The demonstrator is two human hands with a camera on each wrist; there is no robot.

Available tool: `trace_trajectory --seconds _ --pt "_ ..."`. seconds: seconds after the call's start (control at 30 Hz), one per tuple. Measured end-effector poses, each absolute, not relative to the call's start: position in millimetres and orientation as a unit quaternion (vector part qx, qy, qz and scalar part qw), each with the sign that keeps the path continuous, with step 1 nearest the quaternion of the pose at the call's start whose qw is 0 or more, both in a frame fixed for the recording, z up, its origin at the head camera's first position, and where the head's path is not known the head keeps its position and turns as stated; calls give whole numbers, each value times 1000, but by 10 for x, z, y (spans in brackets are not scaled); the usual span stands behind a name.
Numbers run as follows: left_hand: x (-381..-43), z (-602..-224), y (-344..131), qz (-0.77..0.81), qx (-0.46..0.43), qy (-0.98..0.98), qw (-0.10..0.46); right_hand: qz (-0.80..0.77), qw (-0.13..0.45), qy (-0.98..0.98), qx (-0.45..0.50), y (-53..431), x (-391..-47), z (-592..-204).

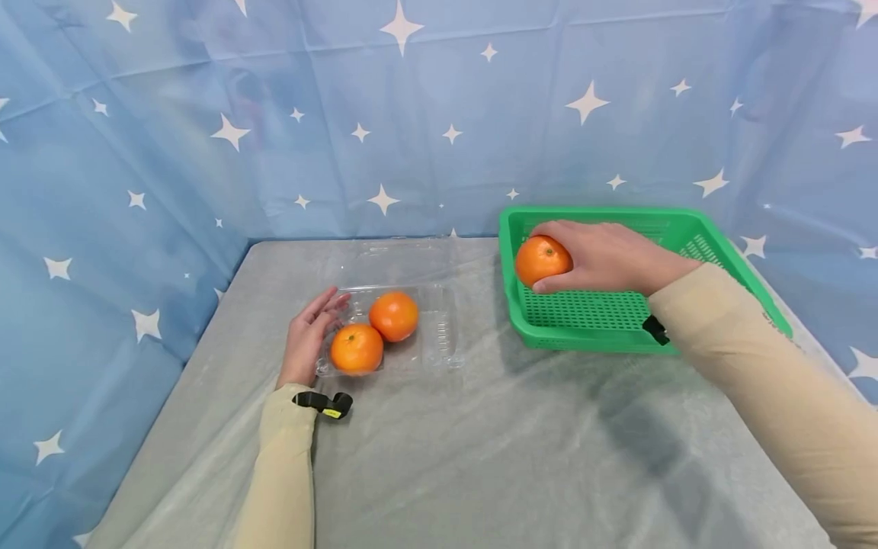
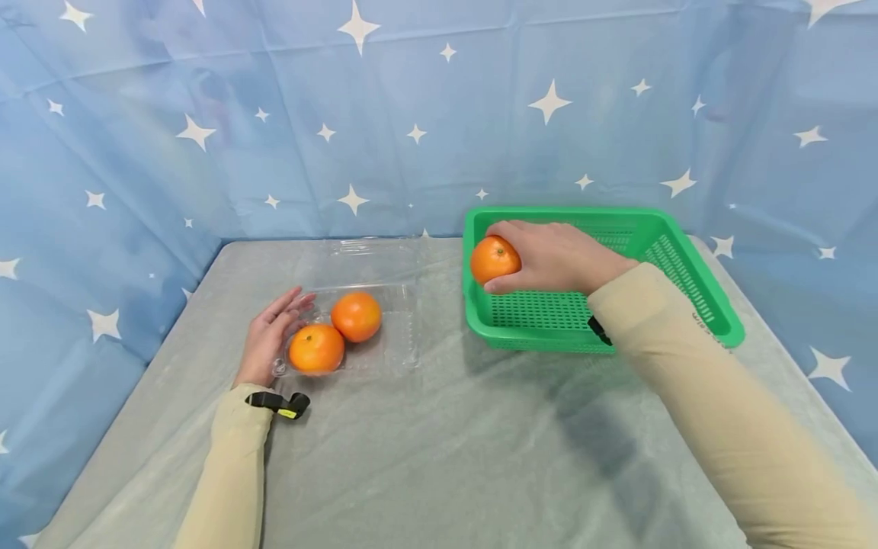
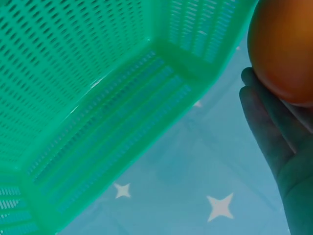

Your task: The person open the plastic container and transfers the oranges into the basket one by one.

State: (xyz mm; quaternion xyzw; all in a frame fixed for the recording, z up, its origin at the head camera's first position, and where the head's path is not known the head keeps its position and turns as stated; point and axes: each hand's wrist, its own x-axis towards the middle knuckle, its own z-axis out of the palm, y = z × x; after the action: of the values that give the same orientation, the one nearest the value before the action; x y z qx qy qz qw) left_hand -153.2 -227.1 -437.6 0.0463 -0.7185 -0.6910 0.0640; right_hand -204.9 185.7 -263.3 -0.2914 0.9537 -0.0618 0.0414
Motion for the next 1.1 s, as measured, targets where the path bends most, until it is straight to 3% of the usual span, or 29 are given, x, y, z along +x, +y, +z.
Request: trace_trajectory --seconds 0.53,1.1 --pt "-1505 -4361 -2288 -695 51 -714 63 -118 115 958 -235 2233 -2338 -2787" --pt "-1428 -4180 -2198 -698 60 -712 53 -144 146 961 -186 2587 -2561 -2954"
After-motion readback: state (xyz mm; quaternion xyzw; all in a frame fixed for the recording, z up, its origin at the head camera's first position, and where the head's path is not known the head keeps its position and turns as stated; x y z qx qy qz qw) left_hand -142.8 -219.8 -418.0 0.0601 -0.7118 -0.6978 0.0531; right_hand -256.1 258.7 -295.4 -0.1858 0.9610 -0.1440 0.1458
